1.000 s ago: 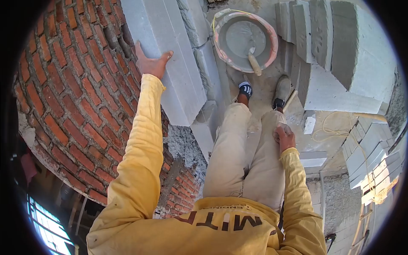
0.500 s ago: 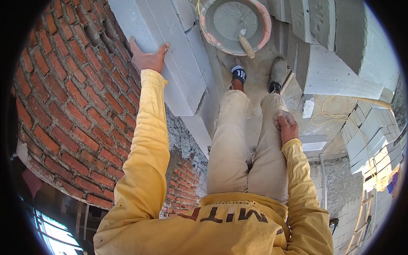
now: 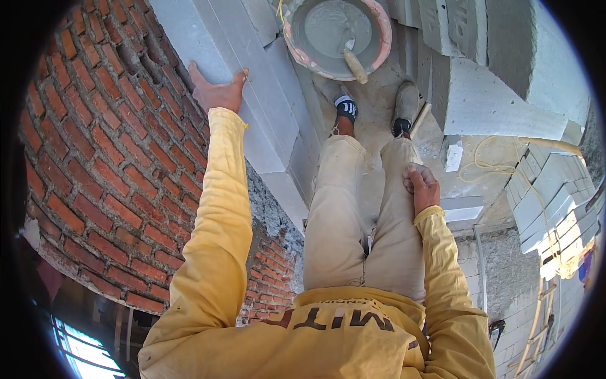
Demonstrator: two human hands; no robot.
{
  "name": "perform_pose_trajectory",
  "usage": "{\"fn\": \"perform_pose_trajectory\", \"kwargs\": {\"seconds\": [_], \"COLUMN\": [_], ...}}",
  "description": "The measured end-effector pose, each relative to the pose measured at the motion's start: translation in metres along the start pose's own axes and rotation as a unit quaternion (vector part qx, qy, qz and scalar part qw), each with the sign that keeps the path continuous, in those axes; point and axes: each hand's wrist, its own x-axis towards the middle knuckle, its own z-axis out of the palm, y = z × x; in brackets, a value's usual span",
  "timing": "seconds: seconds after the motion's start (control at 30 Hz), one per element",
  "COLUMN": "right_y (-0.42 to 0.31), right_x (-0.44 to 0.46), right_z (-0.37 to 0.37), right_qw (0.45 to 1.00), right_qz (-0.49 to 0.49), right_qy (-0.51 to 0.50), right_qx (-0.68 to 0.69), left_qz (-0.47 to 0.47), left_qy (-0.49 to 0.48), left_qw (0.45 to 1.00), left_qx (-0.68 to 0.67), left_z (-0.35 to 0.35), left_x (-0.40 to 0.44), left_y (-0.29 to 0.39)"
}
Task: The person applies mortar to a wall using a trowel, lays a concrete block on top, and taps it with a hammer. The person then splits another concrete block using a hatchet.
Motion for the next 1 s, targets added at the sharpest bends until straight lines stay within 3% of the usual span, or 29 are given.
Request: {"fn": "perform_pose_trajectory", "kwargs": {"seconds": [0.1, 0.17, 0.23, 0.37, 0.4, 0.43, 0.47, 0.5, 0.53, 0.57, 0.6, 0.8, 0.9, 1.0], "right_y": [0.000, -0.007, 0.015, 0.060, 0.078, 0.127, 0.176, 0.176, 0.208, 0.201, 0.207, 0.209, 0.198, 0.198], "right_x": [0.002, 0.010, 0.043, 0.133, 0.162, 0.222, 0.280, 0.304, 0.334, 0.359, 0.384, 0.489, 0.514, 0.524], "right_z": [-0.001, -0.007, -0.027, -0.054, -0.061, -0.082, -0.104, -0.107, -0.114, -0.113, -0.110, -0.082, -0.073, -0.075], "right_qw": [1.000, 0.996, 0.998, 0.973, 0.957, 0.895, 0.786, 0.809, 0.831, 0.877, 0.899, 0.899, 0.897, 0.897], "right_qz": [0.006, 0.063, 0.042, 0.112, 0.129, 0.042, -0.069, -0.065, -0.054, -0.020, -0.009, -0.039, -0.057, -0.079], "right_qy": [0.002, 0.049, 0.052, 0.060, 0.057, -0.022, -0.060, -0.080, 0.080, 0.033, 0.073, 0.144, 0.157, 0.158], "right_qx": [0.025, 0.027, 0.023, -0.193, -0.252, -0.443, -0.612, -0.579, -0.548, -0.480, -0.432, -0.413, -0.410, -0.406], "left_qz": [0.034, 0.059, 0.087, 0.088, 0.093, 0.092, 0.121, 0.149, 0.162, 0.175, 0.184, 0.191, 0.144, 0.162], "left_qy": [0.027, 0.028, 0.046, 0.043, 0.057, 0.053, 0.062, 0.075, 0.087, 0.092, 0.095, 0.070, 0.043, 0.042], "left_qw": [0.997, 0.996, 0.992, 0.993, 0.992, 0.993, 0.989, 0.984, 0.980, 0.976, 0.974, 0.975, 0.986, 0.984], "left_qx": [0.066, 0.065, 0.074, 0.062, 0.069, 0.046, 0.051, 0.064, 0.079, 0.090, 0.091, 0.090, 0.065, 0.066], "left_z": [0.005, 0.005, 0.010, 0.020, 0.022, 0.024, 0.026, 0.026, 0.027, 0.030, 0.030, 0.034, 0.035, 0.035], "left_x": [-0.001, -0.003, 0.000, -0.002, 0.001, 0.004, 0.005, 0.006, 0.010, 0.014, 0.017, 0.019, 0.015, 0.017], "left_y": [-0.002, 0.000, -0.004, -0.001, -0.006, -0.011, -0.013, -0.016, -0.021, -0.028, -0.033, -0.038, -0.032, -0.034]}}
